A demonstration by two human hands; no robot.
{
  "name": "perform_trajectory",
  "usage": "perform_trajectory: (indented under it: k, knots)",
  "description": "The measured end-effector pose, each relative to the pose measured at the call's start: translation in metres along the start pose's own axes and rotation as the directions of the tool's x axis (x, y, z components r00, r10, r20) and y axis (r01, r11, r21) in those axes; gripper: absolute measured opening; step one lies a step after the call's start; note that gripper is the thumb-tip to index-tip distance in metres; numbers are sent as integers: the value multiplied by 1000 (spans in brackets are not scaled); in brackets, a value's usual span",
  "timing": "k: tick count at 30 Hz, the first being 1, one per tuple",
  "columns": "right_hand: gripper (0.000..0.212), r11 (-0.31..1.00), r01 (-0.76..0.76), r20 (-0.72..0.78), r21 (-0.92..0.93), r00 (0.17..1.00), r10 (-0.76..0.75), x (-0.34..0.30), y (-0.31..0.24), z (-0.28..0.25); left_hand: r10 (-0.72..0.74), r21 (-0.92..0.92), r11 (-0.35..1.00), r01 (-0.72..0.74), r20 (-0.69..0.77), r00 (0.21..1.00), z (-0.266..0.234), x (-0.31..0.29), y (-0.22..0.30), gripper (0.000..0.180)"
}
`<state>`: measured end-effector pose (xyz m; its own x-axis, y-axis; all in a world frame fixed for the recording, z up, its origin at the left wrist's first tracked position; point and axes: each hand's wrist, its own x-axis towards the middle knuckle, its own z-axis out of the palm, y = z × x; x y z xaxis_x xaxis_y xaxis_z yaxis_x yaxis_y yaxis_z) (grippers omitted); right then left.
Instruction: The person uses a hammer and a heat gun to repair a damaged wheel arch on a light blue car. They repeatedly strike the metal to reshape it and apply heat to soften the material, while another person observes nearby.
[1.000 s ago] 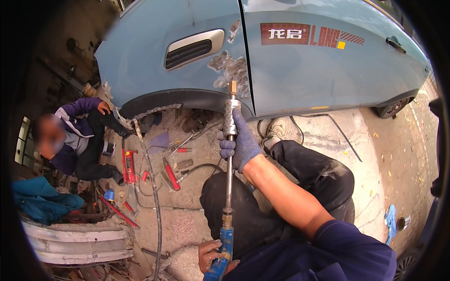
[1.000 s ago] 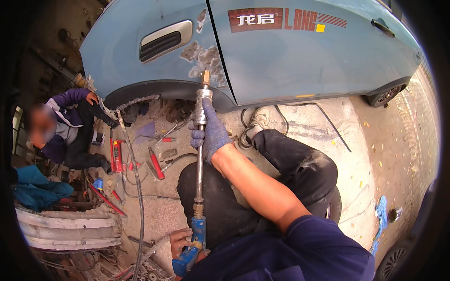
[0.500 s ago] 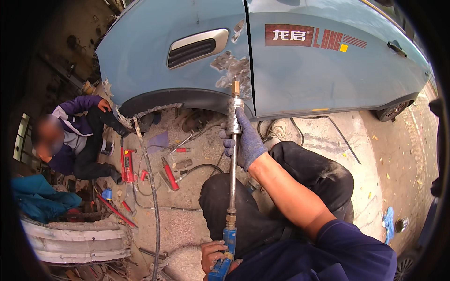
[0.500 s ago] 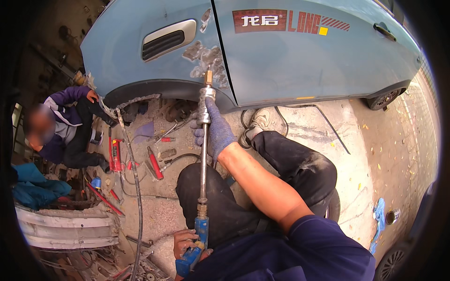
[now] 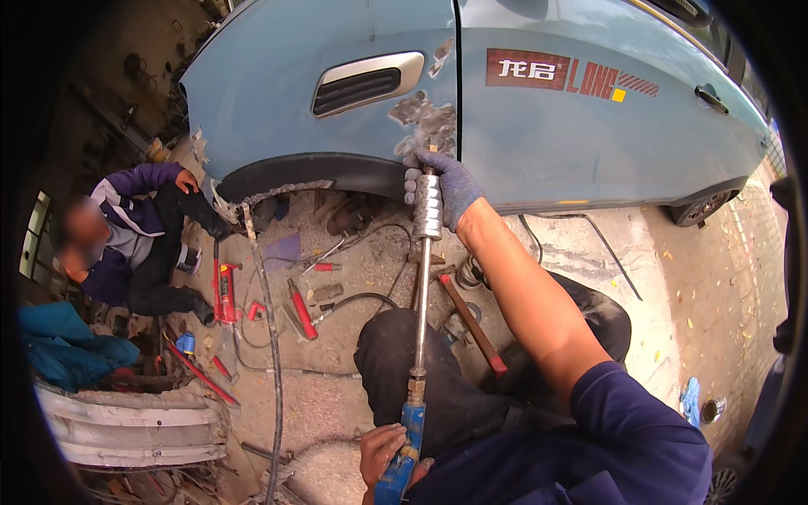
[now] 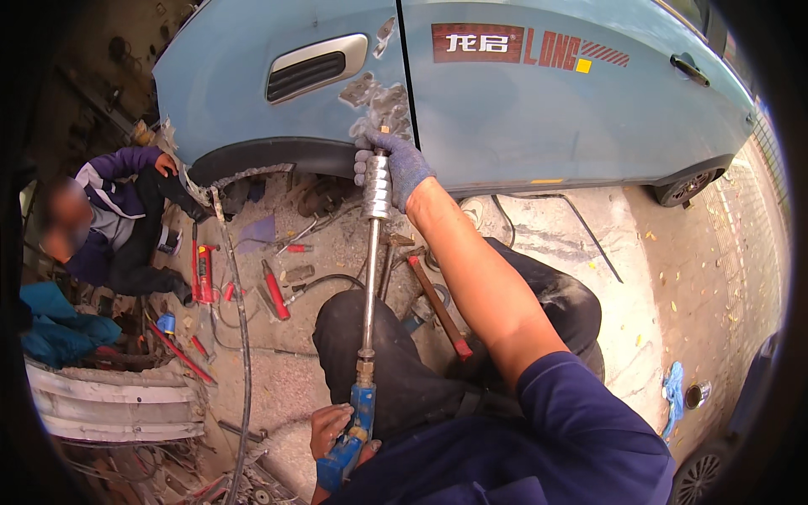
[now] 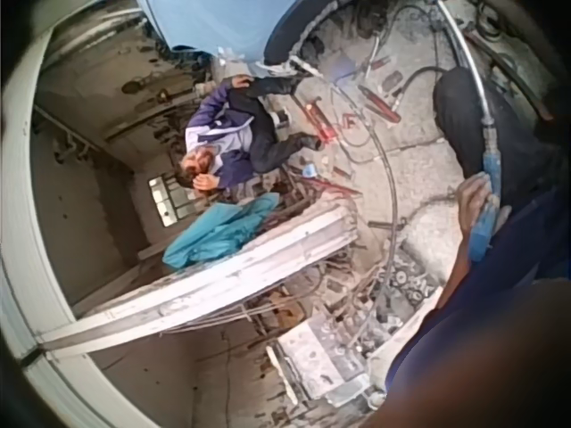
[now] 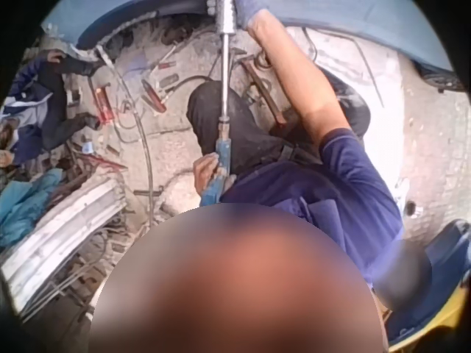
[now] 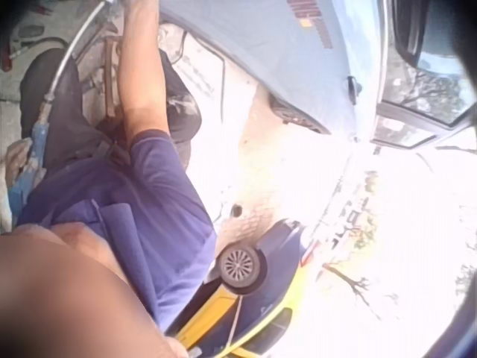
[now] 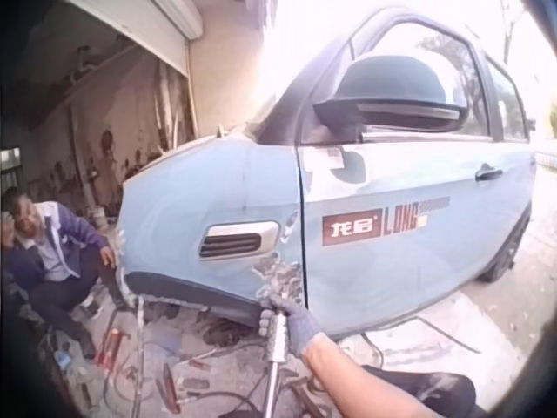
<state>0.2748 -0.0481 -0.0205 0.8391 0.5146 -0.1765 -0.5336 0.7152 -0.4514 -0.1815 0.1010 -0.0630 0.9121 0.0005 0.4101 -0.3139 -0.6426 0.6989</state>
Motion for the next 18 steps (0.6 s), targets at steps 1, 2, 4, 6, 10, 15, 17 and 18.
perform_trajectory:
  k: [1,2,4,6,10,15,17,18]
  knots:
    - [27,1000,-8,-42,25,999,9,-10,3,10,10,-21,1000,-10,-20,1000,0,0,-1,58]
    - [20,998,43,-134,-43,990,-48,-29,16,19,7,-38,999,-8,-27,1000,0,0,-1,59]
    - [21,985,-100,-230,-138,971,66,-77,53,24,9,-61,998,-13,-52,999,2,0,-4,60]
    - [15,981,-177,-172,-76,972,162,-131,101,16,15,-72,997,-21,-85,996,5,1,-9,63]
    - [15,984,-156,-136,-87,980,144,-149,132,-17,64,-62,996,-65,-8,998,13,0,-15,61]
    - [22,945,-302,-163,-126,946,281,-107,100,-12,24,-42,999,-26,-59,998,12,-4,-12,53]
    - [26,973,-200,-183,-119,967,176,-88,77,-6,20,-43,999,-22,-57,998,11,-5,-10,53]
    - [27,978,-167,-174,-127,974,143,-79,67,-4,22,-46,999,-24,-46,999,10,-5,-9,53]
